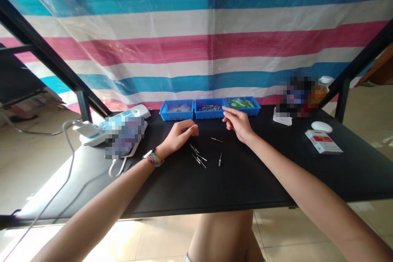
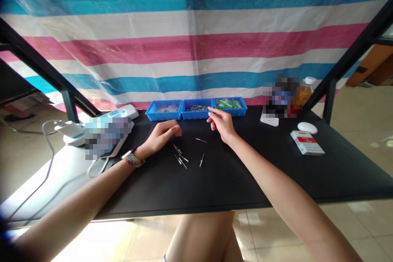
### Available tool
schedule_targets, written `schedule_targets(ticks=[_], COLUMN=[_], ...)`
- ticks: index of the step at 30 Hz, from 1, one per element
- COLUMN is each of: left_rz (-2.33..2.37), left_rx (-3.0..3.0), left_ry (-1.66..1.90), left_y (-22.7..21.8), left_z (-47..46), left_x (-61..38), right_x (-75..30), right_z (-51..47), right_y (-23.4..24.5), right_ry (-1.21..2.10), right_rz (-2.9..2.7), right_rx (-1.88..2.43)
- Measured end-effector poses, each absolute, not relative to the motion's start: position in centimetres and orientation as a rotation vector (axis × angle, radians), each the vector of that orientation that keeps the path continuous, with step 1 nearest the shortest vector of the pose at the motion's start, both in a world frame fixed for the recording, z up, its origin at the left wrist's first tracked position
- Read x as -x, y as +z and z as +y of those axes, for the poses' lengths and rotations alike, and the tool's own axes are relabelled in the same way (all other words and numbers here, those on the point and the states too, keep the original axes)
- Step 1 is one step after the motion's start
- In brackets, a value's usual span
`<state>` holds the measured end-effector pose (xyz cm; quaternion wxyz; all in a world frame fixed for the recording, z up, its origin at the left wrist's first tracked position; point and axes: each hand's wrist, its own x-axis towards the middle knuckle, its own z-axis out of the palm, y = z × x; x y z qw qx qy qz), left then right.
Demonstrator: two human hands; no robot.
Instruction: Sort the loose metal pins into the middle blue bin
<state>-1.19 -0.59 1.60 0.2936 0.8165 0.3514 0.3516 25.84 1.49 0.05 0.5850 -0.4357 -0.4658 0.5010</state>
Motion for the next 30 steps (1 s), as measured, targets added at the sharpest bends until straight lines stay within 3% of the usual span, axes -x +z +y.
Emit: schedule_targets(ticks=[9,14,20,26,30], left_rz=[0.935,0.922,0.904,0.906,0.906], left_rx=[-2.174,-2.099,-2.090,-2.106,-2.122], left_ry=[0.912,0.909,0.922,0.991,1.032], left_y=[1.6,1.1,1.2,1.8,1.8], left_z=[-0.8,-0.6,-0.6,-1.4,-1.4], left_x=[1.0,1.0,1.0,0.5,0.1], right_x=[-26.8,-25.1,-24.7,-24.3,-23.6], right_z=[-0.8,-2.1,-2.0,-1.7,-1.8], right_y=[0.4,-0.1,-0.1,0.0,-0.2], right_ry=[0.780,0.579,0.617,1.077,1.203], right_rz=[-2.060,-2.301,-2.081,-1.513,-1.356], right_rx=[1.093,0.990,0.920,0.939,0.921])
